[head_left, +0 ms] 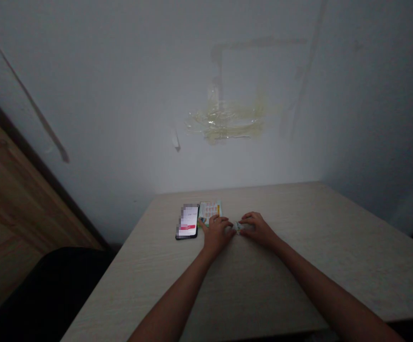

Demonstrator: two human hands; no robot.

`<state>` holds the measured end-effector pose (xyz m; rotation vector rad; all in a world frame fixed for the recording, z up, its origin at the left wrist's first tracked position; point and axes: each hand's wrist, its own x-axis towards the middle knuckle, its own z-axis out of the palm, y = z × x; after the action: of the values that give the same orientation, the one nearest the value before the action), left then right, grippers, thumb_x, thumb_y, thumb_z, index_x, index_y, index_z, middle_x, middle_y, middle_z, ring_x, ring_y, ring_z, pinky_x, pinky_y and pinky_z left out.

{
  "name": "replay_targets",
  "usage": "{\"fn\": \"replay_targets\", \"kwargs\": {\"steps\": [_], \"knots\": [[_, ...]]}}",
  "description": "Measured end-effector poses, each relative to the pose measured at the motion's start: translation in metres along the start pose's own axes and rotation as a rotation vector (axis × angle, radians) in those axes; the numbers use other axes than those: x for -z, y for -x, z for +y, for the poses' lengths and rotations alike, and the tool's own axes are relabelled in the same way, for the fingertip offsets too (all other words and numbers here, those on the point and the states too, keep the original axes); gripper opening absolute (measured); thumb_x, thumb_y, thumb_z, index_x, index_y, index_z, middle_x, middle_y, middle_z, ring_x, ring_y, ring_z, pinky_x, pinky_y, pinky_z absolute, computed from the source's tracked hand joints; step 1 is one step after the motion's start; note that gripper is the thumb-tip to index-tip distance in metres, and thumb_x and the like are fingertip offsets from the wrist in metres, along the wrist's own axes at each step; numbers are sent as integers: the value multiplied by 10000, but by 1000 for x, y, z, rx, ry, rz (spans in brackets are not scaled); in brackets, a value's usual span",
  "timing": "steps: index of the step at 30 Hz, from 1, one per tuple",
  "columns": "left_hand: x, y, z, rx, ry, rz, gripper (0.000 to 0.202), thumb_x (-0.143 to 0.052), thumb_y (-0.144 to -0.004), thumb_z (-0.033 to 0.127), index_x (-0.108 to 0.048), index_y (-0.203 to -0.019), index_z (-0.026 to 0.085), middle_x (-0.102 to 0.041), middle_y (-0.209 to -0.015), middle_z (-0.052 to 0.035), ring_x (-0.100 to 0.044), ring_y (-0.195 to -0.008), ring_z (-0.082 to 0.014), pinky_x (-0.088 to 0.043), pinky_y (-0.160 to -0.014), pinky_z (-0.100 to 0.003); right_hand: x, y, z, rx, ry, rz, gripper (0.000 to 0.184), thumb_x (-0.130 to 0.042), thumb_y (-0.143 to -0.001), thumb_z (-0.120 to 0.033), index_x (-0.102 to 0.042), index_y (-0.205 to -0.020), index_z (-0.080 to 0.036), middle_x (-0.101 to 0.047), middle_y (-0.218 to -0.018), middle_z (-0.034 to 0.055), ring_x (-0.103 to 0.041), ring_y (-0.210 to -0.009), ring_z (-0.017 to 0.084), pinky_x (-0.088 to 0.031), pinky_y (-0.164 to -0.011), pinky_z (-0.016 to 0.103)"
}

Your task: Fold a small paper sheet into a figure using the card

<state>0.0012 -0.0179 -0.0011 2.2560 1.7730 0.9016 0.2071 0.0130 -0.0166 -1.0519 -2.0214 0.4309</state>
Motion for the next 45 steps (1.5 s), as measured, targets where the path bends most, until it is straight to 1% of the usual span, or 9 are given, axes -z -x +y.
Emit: {"fn": "replay_targets", "kwargs": {"steps": [5,9,15,21,27,34,38,41,45], "knots": [[4,1,4,6,63,-4,117,-672,-826,358,-713,-936,352,-694,-1151,29,-457,-1262,-289,110,-1053,-749,4,-2,-4,-11,-47,-11,215,-746,-732,-315,-740,-926,-224,-691,-947,59,-601,-967,229,-467,-901,377],[7,2,11,-3,96,2,97,-658,-844,324,-712,-924,324,-696,-1124,0,-475,-1244,-264,130,-1078,-715,6,-3,-8,-57,-104,-29,136,-673,-799,-322,-722,-871,-217,-712,-884,39,-630,-889,195,-475,-852,336],[7,3,14,11,155,54,127,-601,-881,330,-710,-942,310,-733,-1008,17,-598,-1080,-224,129,-1110,-673,7,-3,-12,-82,-115,-8,128,-659,-814,-331,-714,-830,-217,-718,-861,39,-645,-872,194,-480,-845,339],[6,1,15,34,142,50,134,-599,-868,304,-722,-921,306,-744,-990,11,-603,-1058,-219,78,-1124,-662,6,-4,-11,-52,-113,-8,140,-665,-812,-356,-723,-829,-231,-720,-853,34,-646,-867,194,-481,-840,335],[5,1,15,18,176,42,115,-581,-883,289,-696,-884,290,-736,-942,33,-598,-1058,-209,75,-1105,-683,7,-5,-12,-1,-109,-5,167,-639,-840,-376,-729,-801,-241,-721,-837,31,-638,-857,192,-468,-847,337],[6,2,16,6,139,27,89,-583,-882,294,-670,-890,278,-718,-964,30,-576,-1086,-206,13,-1110,-682,8,-5,-18,-16,-119,-12,158,-620,-851,-350,-723,-826,-232,-720,-836,30,-634,-855,188,-471,-842,334],[4,0,16,27,96,31,93,-596,-876,310,-672,-918,277,-688,-1072,-3,-531,-1157,-236,-46,-1114,-677,6,-5,-16,-33,-104,-6,148,-621,-842,-337,-716,-816,-227,-715,-831,33,-630,-849,188,-472,-838,335],[3,-1,15,42,95,23,119,-594,-877,330,-676,-952,286,-664,-1134,-15,-500,-1190,-249,-52,-1117,-670,3,-6,-12,-49,-104,7,145,-626,-832,-339,-708,-806,-222,-710,-830,36,-628,-849,191,-474,-837,339],[2,-2,14,62,122,35,115,-583,-883,313,-680,-938,286,-659,-1118,-13,-500,-1180,-248,-54,-1113,-672,4,-6,-11,-88,-115,25,154,-622,-831,-342,-707,-820,-214,-704,-836,43,-629,-853,197,-476,-831,342]]}}
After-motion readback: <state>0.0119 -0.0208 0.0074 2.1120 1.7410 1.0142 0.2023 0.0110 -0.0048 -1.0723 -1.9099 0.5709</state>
